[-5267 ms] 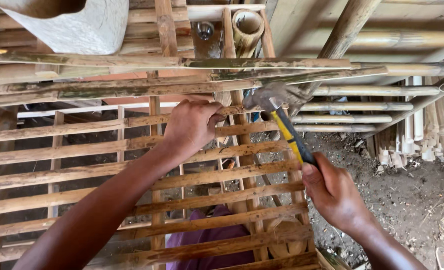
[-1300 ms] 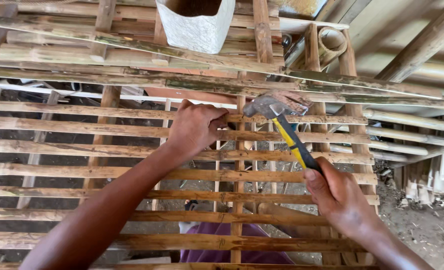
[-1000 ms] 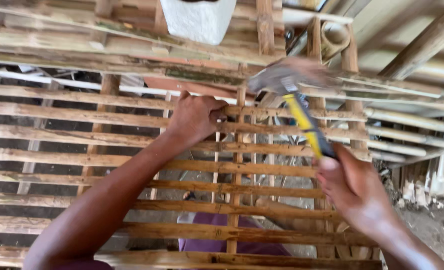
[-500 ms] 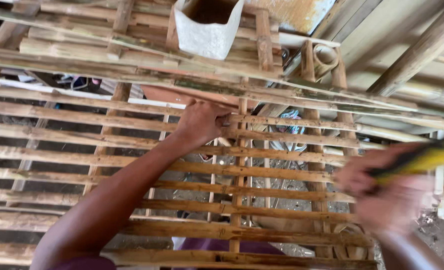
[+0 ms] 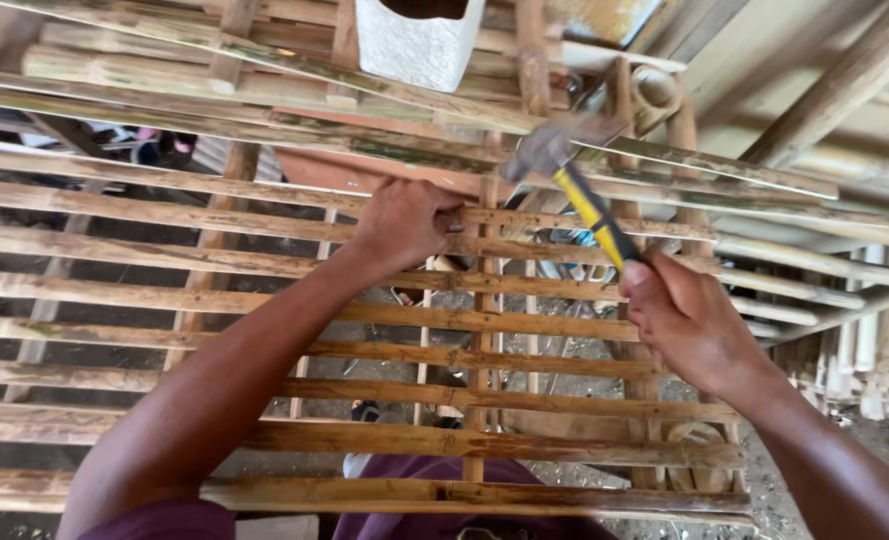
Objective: The person is assembling a bamboo frame by placing thin bamboo strips across a grid structure and securing them with nails. They use a hammer to drive nails into the intersections of the strips, repeatedly retrieving nails from a white bag placed on the frame.
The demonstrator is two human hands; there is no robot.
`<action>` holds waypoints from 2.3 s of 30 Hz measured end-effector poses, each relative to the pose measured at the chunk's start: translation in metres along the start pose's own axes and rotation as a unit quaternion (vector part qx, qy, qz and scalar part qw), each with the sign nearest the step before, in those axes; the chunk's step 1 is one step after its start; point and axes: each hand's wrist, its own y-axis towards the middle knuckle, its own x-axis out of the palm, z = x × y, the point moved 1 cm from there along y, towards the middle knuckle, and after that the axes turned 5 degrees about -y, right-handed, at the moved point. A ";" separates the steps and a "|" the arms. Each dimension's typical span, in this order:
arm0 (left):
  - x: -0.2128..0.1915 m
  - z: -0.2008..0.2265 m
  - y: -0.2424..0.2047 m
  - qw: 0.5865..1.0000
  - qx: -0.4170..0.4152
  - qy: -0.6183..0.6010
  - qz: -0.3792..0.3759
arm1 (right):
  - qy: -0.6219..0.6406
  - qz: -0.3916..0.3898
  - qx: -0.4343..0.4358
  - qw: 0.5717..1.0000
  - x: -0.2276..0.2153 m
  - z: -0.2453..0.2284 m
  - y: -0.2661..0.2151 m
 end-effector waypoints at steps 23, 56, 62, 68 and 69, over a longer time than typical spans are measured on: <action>-0.086 -0.090 0.317 0.972 0.058 0.223 -0.045 | 0.575 -0.046 0.104 0.810 0.078 -0.014 0.061; -0.190 -0.162 -0.132 0.964 0.016 -0.054 0.258 | -0.045 -0.038 -0.113 0.992 0.142 -0.195 0.025; -0.164 -0.181 -0.120 0.966 0.075 -0.069 0.236 | -0.083 -0.048 -0.045 0.994 0.178 -0.233 0.023; -0.164 -0.180 -0.118 0.976 -0.036 -0.034 0.212 | 0.057 -0.010 -0.058 0.997 0.186 -0.223 0.004; -0.165 -0.179 -0.118 0.974 -0.030 -0.029 0.221 | 0.080 0.005 -0.104 0.991 0.187 -0.227 0.001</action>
